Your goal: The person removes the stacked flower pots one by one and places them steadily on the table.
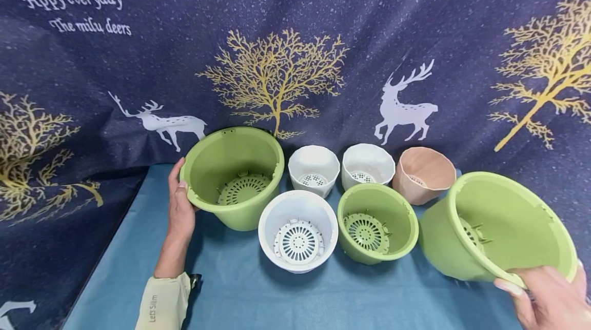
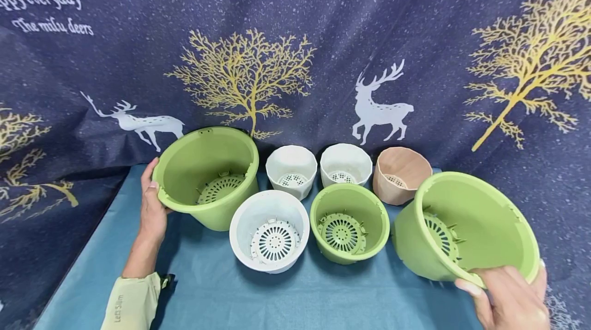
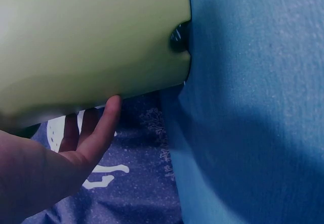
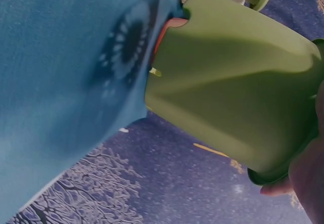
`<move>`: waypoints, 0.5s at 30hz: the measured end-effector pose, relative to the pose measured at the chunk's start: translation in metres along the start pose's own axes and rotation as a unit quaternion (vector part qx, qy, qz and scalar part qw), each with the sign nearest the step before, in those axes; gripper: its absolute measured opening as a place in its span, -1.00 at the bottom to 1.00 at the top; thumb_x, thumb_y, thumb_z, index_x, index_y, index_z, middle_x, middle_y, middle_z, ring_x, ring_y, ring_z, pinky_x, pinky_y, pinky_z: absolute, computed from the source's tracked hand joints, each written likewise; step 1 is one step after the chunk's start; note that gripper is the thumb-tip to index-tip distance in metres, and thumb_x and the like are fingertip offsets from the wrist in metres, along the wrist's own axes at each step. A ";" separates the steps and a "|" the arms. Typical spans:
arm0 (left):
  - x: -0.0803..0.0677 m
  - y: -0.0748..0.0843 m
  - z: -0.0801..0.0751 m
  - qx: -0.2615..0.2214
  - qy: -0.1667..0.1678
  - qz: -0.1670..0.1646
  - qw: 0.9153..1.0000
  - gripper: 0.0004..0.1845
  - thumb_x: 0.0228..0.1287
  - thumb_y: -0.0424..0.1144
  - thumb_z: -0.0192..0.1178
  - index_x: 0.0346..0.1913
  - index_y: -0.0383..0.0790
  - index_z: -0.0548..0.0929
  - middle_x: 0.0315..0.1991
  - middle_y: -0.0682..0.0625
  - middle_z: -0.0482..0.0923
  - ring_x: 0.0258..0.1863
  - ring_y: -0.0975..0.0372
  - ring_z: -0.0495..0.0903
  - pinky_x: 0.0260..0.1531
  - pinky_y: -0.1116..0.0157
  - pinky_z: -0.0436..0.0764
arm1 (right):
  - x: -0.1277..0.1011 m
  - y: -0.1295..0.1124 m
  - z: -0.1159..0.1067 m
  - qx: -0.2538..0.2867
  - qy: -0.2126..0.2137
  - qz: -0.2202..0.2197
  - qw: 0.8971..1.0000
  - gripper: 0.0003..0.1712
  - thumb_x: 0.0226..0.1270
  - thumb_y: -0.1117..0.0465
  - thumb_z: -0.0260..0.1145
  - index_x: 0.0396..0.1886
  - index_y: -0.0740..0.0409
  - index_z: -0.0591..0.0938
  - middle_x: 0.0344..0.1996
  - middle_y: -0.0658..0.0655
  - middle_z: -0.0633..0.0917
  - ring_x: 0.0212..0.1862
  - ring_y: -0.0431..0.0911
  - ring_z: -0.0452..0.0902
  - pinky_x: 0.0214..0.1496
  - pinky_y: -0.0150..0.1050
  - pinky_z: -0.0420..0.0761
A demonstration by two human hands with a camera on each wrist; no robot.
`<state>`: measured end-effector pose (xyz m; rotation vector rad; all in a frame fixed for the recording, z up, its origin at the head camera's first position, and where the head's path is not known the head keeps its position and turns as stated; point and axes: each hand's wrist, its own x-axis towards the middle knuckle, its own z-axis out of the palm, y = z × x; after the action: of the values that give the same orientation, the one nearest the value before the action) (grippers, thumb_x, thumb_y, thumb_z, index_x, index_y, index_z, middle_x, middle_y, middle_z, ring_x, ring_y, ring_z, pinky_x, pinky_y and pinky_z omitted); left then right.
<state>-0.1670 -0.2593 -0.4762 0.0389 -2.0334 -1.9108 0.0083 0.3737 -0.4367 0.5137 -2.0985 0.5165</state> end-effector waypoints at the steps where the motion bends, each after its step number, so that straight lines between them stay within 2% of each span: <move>1: 0.000 0.000 0.000 0.000 0.000 0.000 1.000 -0.41 0.70 -0.11 -0.36 0.68 0.23 0.17 0.28 -0.21 0.45 -0.23 0.23 0.66 -0.49 0.42 0.65 | -0.005 0.000 0.000 -0.010 -0.018 0.024 1.000 -0.19 0.50 -0.46 0.11 -0.54 0.18 0.65 -0.59 0.00 0.57 -0.18 -0.55 0.34 0.30 -0.35 0.15; 2: 0.000 0.000 0.000 0.000 0.001 -0.001 1.000 -0.41 0.70 -0.11 -0.36 0.68 0.23 0.18 0.27 -0.21 0.45 -0.24 0.23 0.65 -0.50 0.42 0.64 | -0.009 0.000 -0.001 -0.014 -0.031 0.039 0.999 -0.17 0.49 -0.47 0.10 -0.52 0.19 0.66 -0.57 0.00 0.58 -0.13 -0.58 0.31 0.39 -0.30 0.09; 5: 0.000 -0.001 -0.001 0.001 0.004 -0.002 1.000 -0.41 0.70 -0.11 -0.35 0.68 0.23 0.18 0.25 -0.20 0.44 -0.27 0.26 0.64 -0.53 0.42 0.62 | -0.017 0.003 0.001 -0.031 -0.054 0.058 0.996 -0.16 0.49 -0.50 0.06 -0.48 0.17 0.66 -0.55 0.06 0.58 -0.16 -0.53 0.29 0.34 0.06 0.14; 7: -0.001 -0.002 -0.001 0.004 0.006 -0.003 1.000 -0.41 0.70 -0.10 -0.34 0.68 0.23 0.19 0.24 -0.20 0.44 -0.30 0.27 0.63 -0.55 0.41 0.60 | -0.021 0.006 0.004 -0.037 -0.053 0.055 0.996 -0.16 0.50 -0.50 0.05 -0.48 0.16 0.66 -0.55 0.09 0.58 -0.20 -0.46 0.31 0.31 0.11 0.13; 9: -0.001 -0.002 -0.001 0.005 0.006 -0.002 1.000 -0.41 0.69 -0.10 -0.34 0.68 0.24 0.19 0.24 -0.20 0.45 -0.30 0.26 0.63 -0.56 0.41 0.59 | -0.023 0.007 0.007 -0.040 -0.054 0.053 0.996 -0.16 0.50 -0.51 0.04 -0.48 0.17 0.66 -0.55 0.13 0.58 -0.22 -0.41 0.30 0.21 0.27 0.14; 12: 0.000 -0.003 -0.002 0.004 0.004 0.000 1.000 -0.41 0.69 -0.09 -0.33 0.68 0.24 0.19 0.27 -0.18 0.44 -0.25 0.19 0.64 -0.53 0.41 0.62 | -0.025 0.010 0.011 -0.045 -0.047 0.045 0.997 -0.15 0.50 -0.50 0.04 -0.48 0.19 0.65 -0.55 0.17 0.58 -0.25 -0.32 0.32 0.31 0.13 0.14; 15: 0.001 -0.003 -0.002 -0.002 0.001 0.002 1.000 -0.41 0.70 -0.09 -0.34 0.68 0.22 0.18 0.30 -0.16 0.43 -0.18 0.14 0.66 -0.48 0.41 0.65 | -0.028 0.011 0.014 -0.051 -0.042 0.048 0.997 -0.15 0.50 -0.50 0.04 -0.47 0.20 0.65 -0.55 0.21 0.57 -0.27 -0.28 0.32 0.42 0.15 0.12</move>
<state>-0.1679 -0.2616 -0.4787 0.0351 -2.0256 -1.9117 0.0076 0.3797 -0.4689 0.3822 -2.2252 0.4465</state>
